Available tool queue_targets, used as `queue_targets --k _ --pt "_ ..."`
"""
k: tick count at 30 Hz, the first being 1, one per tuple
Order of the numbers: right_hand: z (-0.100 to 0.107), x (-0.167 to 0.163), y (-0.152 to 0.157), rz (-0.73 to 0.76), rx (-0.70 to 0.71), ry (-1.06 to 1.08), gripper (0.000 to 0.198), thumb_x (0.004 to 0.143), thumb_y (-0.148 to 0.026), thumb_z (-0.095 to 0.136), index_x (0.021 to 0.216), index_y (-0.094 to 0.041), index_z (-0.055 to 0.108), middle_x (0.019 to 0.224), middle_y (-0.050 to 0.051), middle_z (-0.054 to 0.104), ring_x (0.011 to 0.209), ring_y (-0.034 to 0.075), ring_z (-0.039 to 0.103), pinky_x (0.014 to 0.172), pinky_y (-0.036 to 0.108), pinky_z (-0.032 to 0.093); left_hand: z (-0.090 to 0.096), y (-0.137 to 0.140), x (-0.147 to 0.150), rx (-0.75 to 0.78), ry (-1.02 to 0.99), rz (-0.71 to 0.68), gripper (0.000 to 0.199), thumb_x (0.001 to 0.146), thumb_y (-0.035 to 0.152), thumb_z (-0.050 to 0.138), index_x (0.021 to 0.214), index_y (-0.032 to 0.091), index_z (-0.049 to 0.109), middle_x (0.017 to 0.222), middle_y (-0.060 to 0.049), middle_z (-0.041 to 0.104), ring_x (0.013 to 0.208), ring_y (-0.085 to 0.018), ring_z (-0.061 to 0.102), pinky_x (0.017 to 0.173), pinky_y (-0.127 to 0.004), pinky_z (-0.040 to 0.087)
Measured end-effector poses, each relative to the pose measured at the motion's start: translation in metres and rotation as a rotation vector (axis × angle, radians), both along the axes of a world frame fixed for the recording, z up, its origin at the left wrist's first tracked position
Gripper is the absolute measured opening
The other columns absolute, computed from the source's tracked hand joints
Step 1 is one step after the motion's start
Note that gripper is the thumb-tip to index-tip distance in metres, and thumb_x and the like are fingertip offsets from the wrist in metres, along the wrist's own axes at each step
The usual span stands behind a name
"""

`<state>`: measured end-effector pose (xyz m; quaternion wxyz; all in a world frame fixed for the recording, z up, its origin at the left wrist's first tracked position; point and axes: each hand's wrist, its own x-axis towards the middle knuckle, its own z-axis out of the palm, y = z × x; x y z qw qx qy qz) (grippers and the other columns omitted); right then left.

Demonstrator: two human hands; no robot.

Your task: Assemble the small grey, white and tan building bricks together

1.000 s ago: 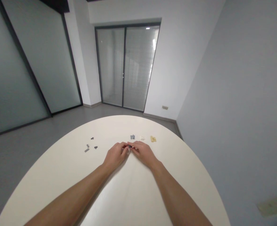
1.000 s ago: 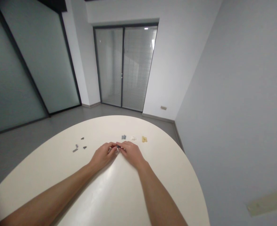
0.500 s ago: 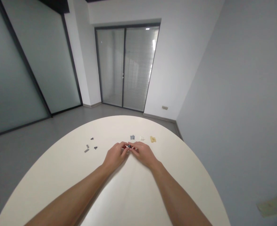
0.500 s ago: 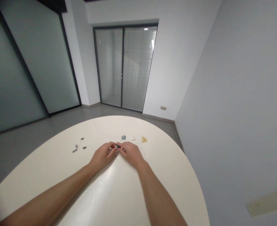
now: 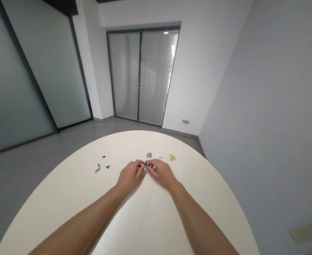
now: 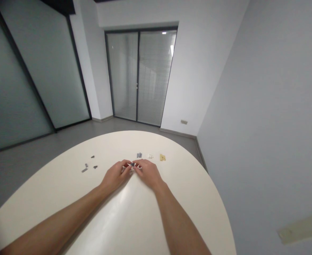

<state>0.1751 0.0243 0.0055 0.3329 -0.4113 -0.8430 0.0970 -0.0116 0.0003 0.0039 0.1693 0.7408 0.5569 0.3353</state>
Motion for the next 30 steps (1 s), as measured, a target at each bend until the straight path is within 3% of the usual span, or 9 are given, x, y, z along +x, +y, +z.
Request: queue_targets --k 30 --pt "-0.0009 0.0008 0.0008 -0.005 0.018 0.011 0.018 0.096 -0.03 0.058 0.112 -0.026 0.067 0.106 0.003 0.073 0.096 0.016 0.067 0.085 0.028 0.05 -0.0054 0.002 -0.0006 0.035 -0.004 0.016 0.024 0.094 0.039 0.051 0.109 0.027 0.064 0.099 -0.002 0.072 0.095 -0.02 0.065 0.079 -0.031 0.046"
